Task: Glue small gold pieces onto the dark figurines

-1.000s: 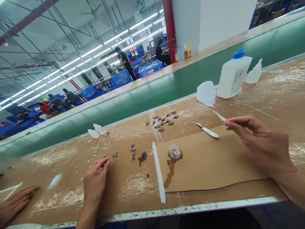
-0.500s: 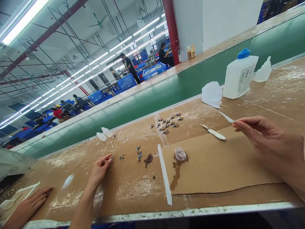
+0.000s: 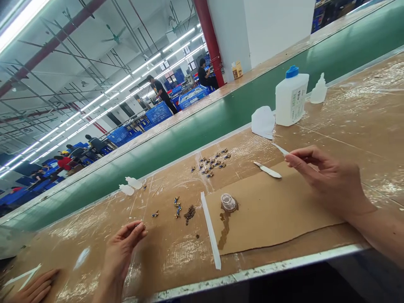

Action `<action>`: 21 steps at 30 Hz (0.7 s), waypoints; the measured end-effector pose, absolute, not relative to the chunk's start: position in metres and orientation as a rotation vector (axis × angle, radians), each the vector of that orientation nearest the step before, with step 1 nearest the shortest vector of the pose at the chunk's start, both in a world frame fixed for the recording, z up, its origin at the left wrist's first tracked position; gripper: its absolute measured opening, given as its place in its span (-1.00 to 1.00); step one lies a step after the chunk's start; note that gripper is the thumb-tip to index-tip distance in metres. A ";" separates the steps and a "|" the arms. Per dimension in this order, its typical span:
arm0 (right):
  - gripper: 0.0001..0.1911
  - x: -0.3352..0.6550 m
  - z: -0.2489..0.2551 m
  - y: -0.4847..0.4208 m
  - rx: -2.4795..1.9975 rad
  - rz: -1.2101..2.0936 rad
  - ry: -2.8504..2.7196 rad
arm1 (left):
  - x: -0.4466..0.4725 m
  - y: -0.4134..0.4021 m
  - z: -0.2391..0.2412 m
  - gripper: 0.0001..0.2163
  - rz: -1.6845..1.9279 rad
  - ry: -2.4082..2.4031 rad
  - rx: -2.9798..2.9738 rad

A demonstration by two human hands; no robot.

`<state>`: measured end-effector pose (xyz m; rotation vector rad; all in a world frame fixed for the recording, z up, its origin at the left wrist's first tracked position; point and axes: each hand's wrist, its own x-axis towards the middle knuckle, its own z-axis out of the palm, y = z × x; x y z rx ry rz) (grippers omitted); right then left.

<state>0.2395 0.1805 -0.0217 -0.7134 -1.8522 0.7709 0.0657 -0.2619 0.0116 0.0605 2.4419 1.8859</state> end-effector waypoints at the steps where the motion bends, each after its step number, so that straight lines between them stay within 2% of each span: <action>1: -0.66 0.240 -0.023 0.181 -0.700 0.790 -1.859 | 0.075 -0.255 0.011 -0.77 1.930 2.376 0.042; 6: -0.80 0.240 -0.022 0.179 -0.660 0.875 -1.871 | 0.107 -0.219 0.005 -0.84 2.020 2.135 0.026; 11: -0.86 0.242 -0.018 0.179 -0.611 0.840 -1.931 | 0.122 -0.182 0.004 -0.79 2.087 2.042 0.010; 17: -0.86 0.245 -0.007 0.178 -0.409 0.860 -1.955 | 0.132 -0.148 0.007 -0.73 2.159 2.102 0.000; 21: -0.88 0.245 -0.006 0.180 -0.352 0.896 -1.962 | 0.131 -0.134 0.008 -0.66 2.057 2.262 0.064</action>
